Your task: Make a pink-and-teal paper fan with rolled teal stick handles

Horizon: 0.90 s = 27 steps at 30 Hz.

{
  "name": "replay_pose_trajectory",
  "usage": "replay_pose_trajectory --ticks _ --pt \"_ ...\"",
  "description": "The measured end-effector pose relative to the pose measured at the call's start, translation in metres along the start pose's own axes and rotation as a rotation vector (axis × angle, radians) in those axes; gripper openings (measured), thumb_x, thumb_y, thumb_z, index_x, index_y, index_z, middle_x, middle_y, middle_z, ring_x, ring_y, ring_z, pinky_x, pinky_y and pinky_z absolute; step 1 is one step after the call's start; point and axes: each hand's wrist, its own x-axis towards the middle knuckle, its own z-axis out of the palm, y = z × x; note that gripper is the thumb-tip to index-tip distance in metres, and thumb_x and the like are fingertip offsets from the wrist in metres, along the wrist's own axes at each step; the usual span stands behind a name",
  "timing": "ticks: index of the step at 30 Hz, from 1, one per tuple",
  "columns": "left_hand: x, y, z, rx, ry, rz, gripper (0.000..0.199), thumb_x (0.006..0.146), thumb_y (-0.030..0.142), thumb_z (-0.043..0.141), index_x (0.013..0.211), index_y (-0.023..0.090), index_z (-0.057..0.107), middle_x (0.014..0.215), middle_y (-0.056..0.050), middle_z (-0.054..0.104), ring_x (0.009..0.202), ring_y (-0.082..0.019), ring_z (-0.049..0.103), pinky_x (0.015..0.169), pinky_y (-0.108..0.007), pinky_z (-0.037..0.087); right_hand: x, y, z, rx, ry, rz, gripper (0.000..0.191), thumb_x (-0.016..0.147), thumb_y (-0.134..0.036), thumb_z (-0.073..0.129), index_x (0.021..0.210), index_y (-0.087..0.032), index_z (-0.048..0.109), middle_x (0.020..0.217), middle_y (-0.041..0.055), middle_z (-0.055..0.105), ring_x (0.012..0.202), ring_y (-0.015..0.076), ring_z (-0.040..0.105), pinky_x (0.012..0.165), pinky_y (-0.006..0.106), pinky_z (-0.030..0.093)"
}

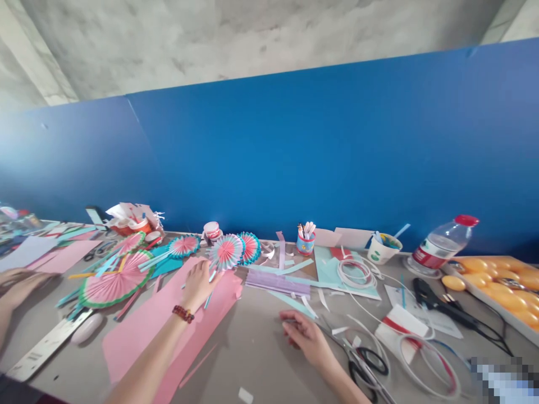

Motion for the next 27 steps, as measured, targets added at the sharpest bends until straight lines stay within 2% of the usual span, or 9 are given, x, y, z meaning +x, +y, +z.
replay_pose_trajectory --ticks 5,10,16,22,27 --pt "0.002 -0.001 -0.002 0.006 -0.04 -0.006 0.044 0.085 0.044 0.061 0.117 0.016 0.047 0.12 -0.015 0.063 0.116 -0.031 0.058 0.096 -0.039 0.041 -0.002 -0.004 0.001 0.023 0.002 0.003 0.058 0.065 -0.068 0.074 0.096 -0.02 0.072 0.065 0.0012 0.062 0.06 0.0161 0.056 0.057 0.028 0.043" --pt "0.006 -0.002 -0.01 -0.004 -0.094 -0.02 0.034 0.086 0.04 0.059 0.11 0.019 0.047 0.107 -0.01 0.068 0.097 -0.027 0.066 0.083 -0.034 0.044 -0.003 -0.008 0.002 0.051 0.004 0.009 0.056 0.063 -0.067 0.076 0.093 -0.02 0.073 0.067 0.0015 0.063 0.059 0.0159 0.055 0.055 0.027 0.041" --pt "0.007 0.004 -0.009 0.001 -0.107 -0.015 0.031 0.084 0.042 0.061 0.101 0.018 0.05 0.106 -0.012 0.065 0.092 -0.028 0.066 0.076 -0.032 0.044 -0.004 -0.007 0.003 0.027 0.015 -0.001 0.056 0.063 -0.067 0.076 0.093 -0.02 0.073 0.069 0.0023 0.064 0.062 0.0171 0.056 0.056 0.027 0.043" --pt "0.013 0.008 -0.008 -0.043 -0.08 -0.043 0.01 0.087 0.021 0.052 0.097 0.02 0.051 0.095 -0.008 0.066 0.087 -0.025 0.066 0.069 -0.029 0.042 -0.002 -0.001 0.002 -0.012 0.0 -0.023 0.056 0.068 -0.068 0.072 0.096 -0.02 0.073 0.072 0.0032 0.066 0.063 0.017 0.057 0.057 0.027 0.044" --pt "0.017 0.009 -0.014 -0.111 -0.018 -0.068 0.013 0.086 0.015 0.048 0.096 0.021 0.049 0.092 -0.005 0.065 0.09 -0.022 0.065 0.072 -0.028 0.044 -0.001 0.005 0.001 -0.023 -0.014 -0.039 0.055 0.072 -0.068 0.069 0.099 -0.02 0.072 0.07 0.0026 0.065 0.061 0.0165 0.056 0.057 0.027 0.043"
